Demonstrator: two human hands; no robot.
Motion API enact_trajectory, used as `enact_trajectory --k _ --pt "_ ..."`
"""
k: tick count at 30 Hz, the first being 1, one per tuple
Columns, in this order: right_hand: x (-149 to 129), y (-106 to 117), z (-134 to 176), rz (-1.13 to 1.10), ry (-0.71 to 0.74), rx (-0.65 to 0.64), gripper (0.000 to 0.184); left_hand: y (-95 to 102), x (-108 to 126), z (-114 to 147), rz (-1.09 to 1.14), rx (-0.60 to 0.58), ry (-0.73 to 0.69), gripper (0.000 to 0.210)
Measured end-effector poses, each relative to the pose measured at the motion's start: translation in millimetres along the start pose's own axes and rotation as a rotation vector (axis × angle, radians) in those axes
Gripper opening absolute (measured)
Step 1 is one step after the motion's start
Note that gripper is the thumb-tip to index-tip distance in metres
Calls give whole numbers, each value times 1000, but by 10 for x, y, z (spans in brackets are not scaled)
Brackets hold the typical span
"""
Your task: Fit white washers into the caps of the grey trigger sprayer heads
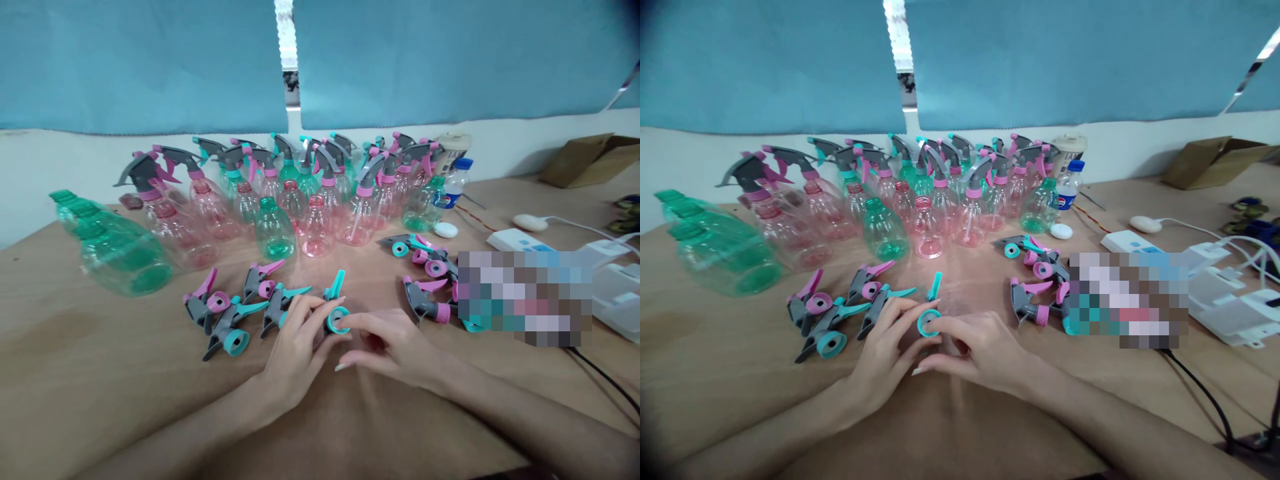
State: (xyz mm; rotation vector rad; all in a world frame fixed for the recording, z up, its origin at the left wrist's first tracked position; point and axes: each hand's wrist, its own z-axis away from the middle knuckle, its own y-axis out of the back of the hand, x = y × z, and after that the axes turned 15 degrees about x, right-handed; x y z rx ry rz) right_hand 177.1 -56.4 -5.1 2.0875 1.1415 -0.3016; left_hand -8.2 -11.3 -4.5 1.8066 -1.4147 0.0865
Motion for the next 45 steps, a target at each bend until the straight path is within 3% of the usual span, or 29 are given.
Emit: enact_trajectory --k 6,14,20,25,28,31,38,45 --pt "2 12 13 -37 -96 -46 31 16 41 15 16 -5 -28 41" --pt "-25 50 18 -114 -91 84 23 99 186 140 0 -7 -30 40" --pt "135 -41 90 -98 -163 131 20 481 260 433 -89 -47 -87 39" --pt "175 -56 99 -2 -225 142 20 907 309 583 -205 -36 -54 36" --pt "149 -60 89 69 -188 117 23 1158 331 626 -271 -12 -9 31" --pt "115 -73 79 141 -102 73 28 1378 240 695 -343 23 -3 34" --pt "137 -134 98 205 65 4 24 1718 -275 888 -575 83 41 31" --pt "163 -176 69 253 92 -51 22 1719 -368 868 -678 52 88 29"
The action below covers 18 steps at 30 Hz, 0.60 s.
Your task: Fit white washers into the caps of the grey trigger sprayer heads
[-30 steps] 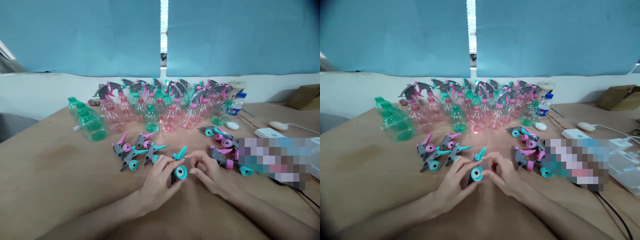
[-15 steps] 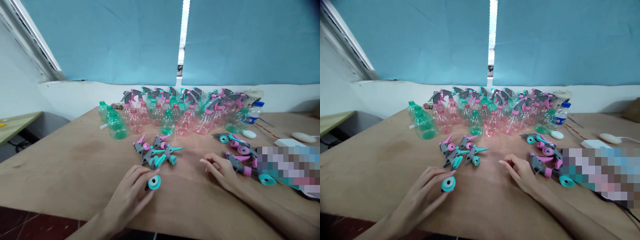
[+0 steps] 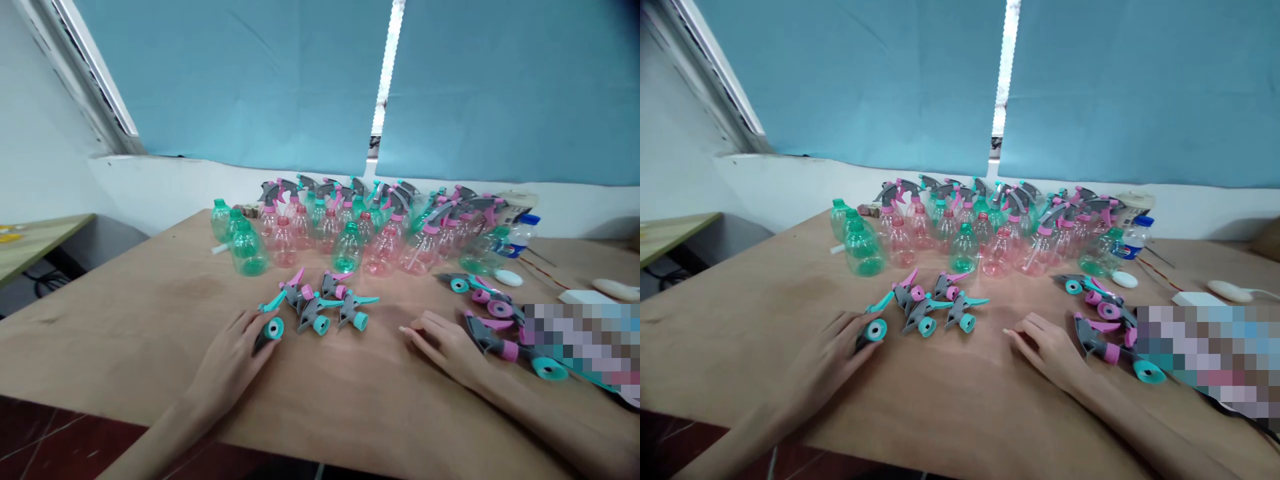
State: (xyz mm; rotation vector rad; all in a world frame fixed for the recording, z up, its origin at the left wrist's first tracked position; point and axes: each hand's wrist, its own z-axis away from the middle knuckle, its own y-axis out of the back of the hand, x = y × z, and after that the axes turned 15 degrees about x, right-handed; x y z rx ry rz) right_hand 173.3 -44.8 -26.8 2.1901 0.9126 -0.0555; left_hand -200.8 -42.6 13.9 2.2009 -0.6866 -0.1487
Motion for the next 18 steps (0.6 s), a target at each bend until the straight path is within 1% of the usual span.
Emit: enact_trajectory --k 4,6,9,11,14,16,18 --pt "-25 85 -42 43 -30 -60 23 -104 123 -126 29 -12 -46 26" --pt "-28 172 -51 70 -55 -105 21 -162 157 -209 38 -3 -52 26" --pt "-11 340 -44 103 -81 -142 19 -242 156 -339 52 -22 -49 28" --pt "9 470 -33 131 -92 -133 20 -293 139 -417 79 -33 -64 27" --pt "48 689 -9 171 -122 -98 21 -366 152 -522 117 8 -110 28" --pt "88 843 28 198 -149 -66 23 -403 227 -600 115 20 -112 31" --pt "151 988 99 246 -179 -12 26 -426 372 -695 113 18 -121 33"
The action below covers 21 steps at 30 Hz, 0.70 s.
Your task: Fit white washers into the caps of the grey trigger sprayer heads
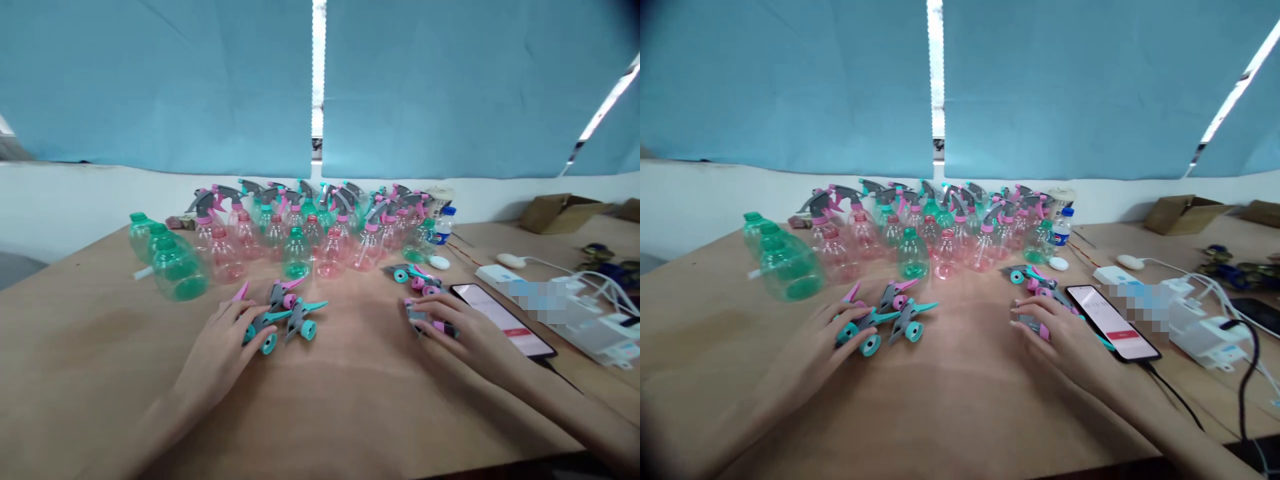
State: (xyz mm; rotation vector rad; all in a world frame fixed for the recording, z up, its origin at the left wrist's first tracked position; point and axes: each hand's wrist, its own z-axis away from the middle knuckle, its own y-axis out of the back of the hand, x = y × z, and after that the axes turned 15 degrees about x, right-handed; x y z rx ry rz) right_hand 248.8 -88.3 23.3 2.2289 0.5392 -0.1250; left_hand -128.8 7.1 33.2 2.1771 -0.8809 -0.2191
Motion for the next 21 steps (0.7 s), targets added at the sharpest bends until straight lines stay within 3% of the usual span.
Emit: enact_trajectory --k 5,11,16,19,21 --pt "344 133 255 149 -83 58 42 -232 510 -372 108 -96 -76 24" --pt "656 15 363 250 -88 -1 74 -923 1210 -726 343 -228 -163 19" --pt "823 -130 206 197 -122 -27 70 -1354 1763 -748 472 -258 -294 37" --pt "884 -219 125 162 -111 -4 61 -1496 1911 -687 466 -256 -375 49" --pt "909 -264 89 133 -129 13 58 -1561 1921 -652 436 -246 -398 44"
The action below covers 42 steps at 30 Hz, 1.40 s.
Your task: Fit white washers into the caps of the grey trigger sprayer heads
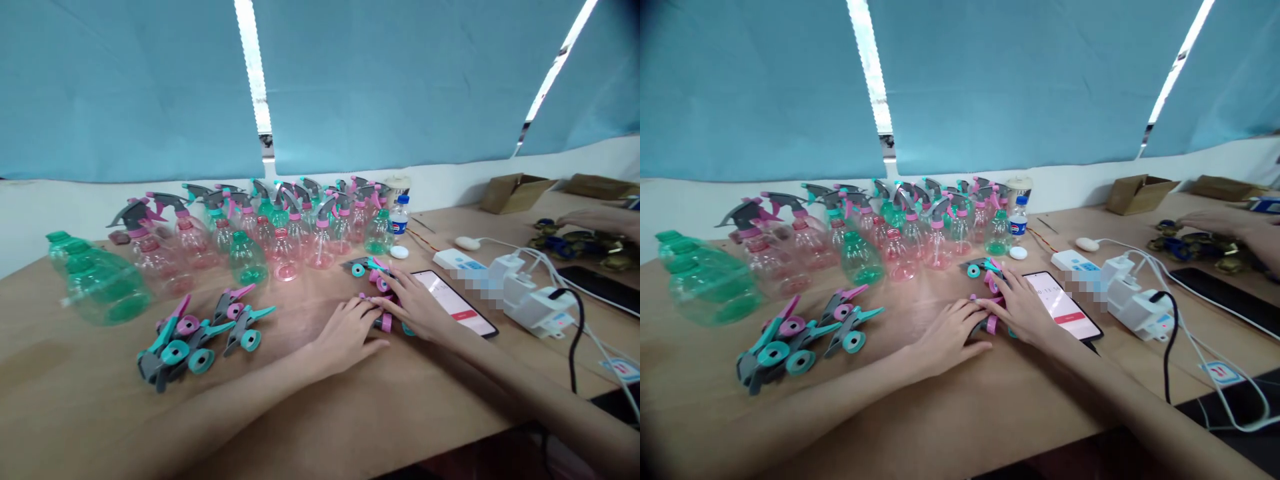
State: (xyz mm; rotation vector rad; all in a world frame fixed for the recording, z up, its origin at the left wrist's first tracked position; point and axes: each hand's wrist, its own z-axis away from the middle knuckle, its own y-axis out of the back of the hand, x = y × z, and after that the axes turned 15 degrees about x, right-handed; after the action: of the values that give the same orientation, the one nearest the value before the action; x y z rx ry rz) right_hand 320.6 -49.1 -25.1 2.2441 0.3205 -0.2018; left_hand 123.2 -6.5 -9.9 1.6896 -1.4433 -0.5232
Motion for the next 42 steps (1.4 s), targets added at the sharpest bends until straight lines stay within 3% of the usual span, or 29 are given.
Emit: enact_trajectory --k 4,11,15,21,24,27,30,35,42 --pt "3 -24 -34 -124 -50 -29 58 -4 -85 70 -44 2 21 31" --pt "-202 29 -15 -258 -61 -75 55 237 -263 266 -129 12 131 27" --pt "-321 -8 -28 -271 13 -147 55 348 -360 392 -191 59 203 28" --pt "-330 -65 -111 -209 138 -220 33 370 -390 501 -155 94 197 35" --pt "-302 -36 -175 -183 172 -172 30 299 -369 468 -120 80 173 39" --pt "-335 53 -267 -169 124 1 27 231 -334 397 -69 74 160 43" --pt "-494 175 -355 -212 70 162 31 251 -283 371 20 157 201 42" --pt "-933 224 -395 -376 167 70 26 484 -210 583 164 352 351 39" --pt "-1337 -78 -345 -604 182 14 30 818 -245 952 124 409 352 40"
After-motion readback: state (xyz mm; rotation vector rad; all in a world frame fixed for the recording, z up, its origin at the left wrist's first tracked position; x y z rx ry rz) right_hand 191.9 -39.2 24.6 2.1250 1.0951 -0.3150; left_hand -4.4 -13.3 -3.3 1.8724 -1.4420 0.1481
